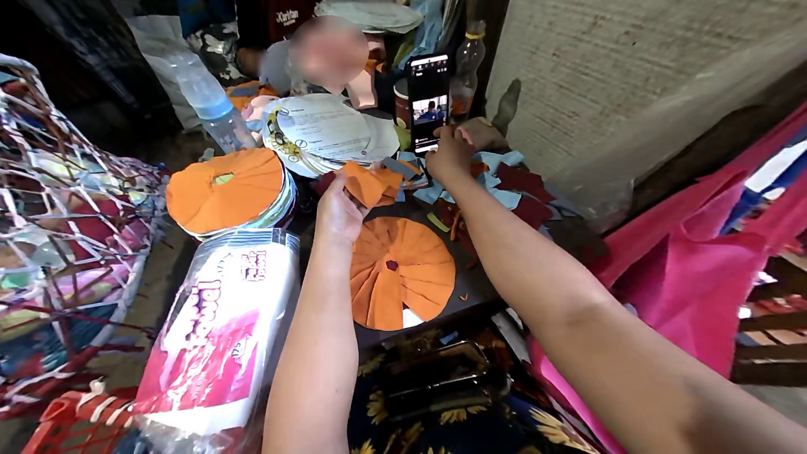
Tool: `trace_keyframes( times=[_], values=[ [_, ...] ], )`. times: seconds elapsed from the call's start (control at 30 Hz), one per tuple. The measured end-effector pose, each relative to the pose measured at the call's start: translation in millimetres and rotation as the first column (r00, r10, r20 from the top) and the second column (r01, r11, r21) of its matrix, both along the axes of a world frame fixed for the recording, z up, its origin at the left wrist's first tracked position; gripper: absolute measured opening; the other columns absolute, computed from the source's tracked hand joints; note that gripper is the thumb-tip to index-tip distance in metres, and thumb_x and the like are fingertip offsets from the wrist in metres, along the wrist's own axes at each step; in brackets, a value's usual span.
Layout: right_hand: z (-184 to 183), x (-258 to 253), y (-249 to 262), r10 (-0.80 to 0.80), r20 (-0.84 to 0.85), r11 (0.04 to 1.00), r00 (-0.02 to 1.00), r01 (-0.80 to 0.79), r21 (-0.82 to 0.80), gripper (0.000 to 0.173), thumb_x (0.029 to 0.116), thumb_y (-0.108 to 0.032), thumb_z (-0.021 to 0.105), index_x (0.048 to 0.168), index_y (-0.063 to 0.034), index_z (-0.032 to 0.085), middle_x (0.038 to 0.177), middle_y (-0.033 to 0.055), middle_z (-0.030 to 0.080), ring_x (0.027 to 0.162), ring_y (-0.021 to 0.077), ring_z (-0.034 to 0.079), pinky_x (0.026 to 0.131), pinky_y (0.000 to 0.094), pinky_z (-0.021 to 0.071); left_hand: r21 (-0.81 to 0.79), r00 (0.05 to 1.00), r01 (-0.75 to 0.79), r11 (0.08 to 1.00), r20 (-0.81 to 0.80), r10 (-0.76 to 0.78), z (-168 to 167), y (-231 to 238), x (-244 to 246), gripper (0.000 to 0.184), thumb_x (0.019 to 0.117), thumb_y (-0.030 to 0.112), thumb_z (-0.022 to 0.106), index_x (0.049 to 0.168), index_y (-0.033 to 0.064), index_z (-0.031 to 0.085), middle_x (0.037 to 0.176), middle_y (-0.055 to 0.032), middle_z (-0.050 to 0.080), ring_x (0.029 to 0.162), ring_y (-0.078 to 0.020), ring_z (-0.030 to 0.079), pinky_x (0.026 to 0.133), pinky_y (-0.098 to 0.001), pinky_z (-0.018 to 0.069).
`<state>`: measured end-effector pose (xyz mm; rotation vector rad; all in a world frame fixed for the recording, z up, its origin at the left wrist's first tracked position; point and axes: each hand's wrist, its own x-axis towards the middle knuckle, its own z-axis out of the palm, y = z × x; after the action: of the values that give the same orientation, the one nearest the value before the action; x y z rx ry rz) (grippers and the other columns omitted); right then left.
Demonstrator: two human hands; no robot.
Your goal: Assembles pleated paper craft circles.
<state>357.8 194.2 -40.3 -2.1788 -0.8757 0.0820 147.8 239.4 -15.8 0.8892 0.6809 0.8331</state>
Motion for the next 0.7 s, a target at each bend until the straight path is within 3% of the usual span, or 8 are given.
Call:
trace_keyframes(
  times=[0.13,0.4,0.47,0.5,0.57,0.7],
  values=[
    [-1.9,-1.3,0.3,0.003,0.003,1.0,1.0,-0.003,-0.012,0.049,0.0945,-0.008,0.062,0.142,-0.0007,0.055,0.146,0.0315,0.047,0.135,0.0505,0.046,0.108,0.0642,0.039,0.039,1.0,0.025,0.999,-0.01,-0.025,-3.4,0.6,0.5,0.032,0.1115,0.019,0.035,0.137,0.0049,0.049,0.124,-0.0114,0.064,0.11,-0.0192,0.064,0.094,-0.0351,0.0524],
    [-6.7,-1.3,5.3,-0.001,0.038,0.996,0.999,0.005,-0.09,0.051,0.0952,-0.011,0.063,0.145,-0.0066,0.054,0.147,0.0305,0.047,0.136,0.0501,0.045,0.105,0.064,0.0411,0.042,0.997,0.071,0.997,0.011,-0.072,-5.3,0.8,-0.1,0.035,0.1127,0.024,0.031,0.137,0.0079,0.051,0.117,-0.0122,0.066,0.106,-0.0225,0.067,0.092,-0.0374,0.0551],
    [-7.0,-1.0,7.1,0.0,0.044,0.996,0.999,0.004,-0.085,0.061,0.0955,-0.011,0.062,0.154,-0.0129,0.046,0.149,0.0305,0.045,0.136,0.0508,0.044,0.105,0.0644,0.0406,0.038,0.997,0.078,0.996,0.005,-0.079,-5.0,-0.1,-0.2,0.036,0.1128,0.025,0.031,0.138,0.0079,0.051,0.117,-0.0122,0.066,0.106,-0.023,0.067,0.092,-0.0375,0.0549],
    [-6.4,-0.8,7.6,0.002,0.046,0.996,0.999,0.002,-0.088,0.07,0.0965,-0.012,0.061,0.161,-0.0182,0.035,0.151,0.0302,0.043,0.137,0.0505,0.043,0.106,0.0636,0.0404,0.03,0.997,0.078,0.996,0.005,-0.078,-4.8,-1.0,0.0,0.036,0.1128,0.025,0.031,0.137,0.0077,0.051,0.117,-0.0123,0.066,0.106,-0.0233,0.067,0.092,-0.0378,0.0554],
    [-3.3,-1.7,7.0,0.003,0.046,0.998,0.999,0.0,-0.068,0.078,0.0974,-0.013,0.06,0.165,-0.022,0.023,0.152,0.0299,0.043,0.137,0.0499,0.044,0.105,0.0627,0.0419,0.028,0.997,0.083,0.996,0.003,-0.083,-6.6,0.7,0.3,0.036,0.1127,0.027,0.032,0.137,0.0081,0.052,0.117,-0.0122,0.067,0.106,-0.0235,0.068,0.092,-0.0385,0.0562],
    [-3.4,-1.7,5.0,-0.011,0.044,1.0,0.999,0.011,-0.005,0.073,0.0972,-0.013,0.06,0.163,-0.0154,0.029,0.152,0.0288,0.044,0.137,0.0483,0.045,0.108,0.0613,0.0411,0.083,0.993,0.119,0.989,0.001,-0.119,-24.3,21.1,-0.9,0.04,0.1118,0.031,0.033,0.142,0.0097,0.049,0.128,-0.015,0.065,0.118,-0.0299,0.065,0.099,-0.048,0.0543]
  ],
)
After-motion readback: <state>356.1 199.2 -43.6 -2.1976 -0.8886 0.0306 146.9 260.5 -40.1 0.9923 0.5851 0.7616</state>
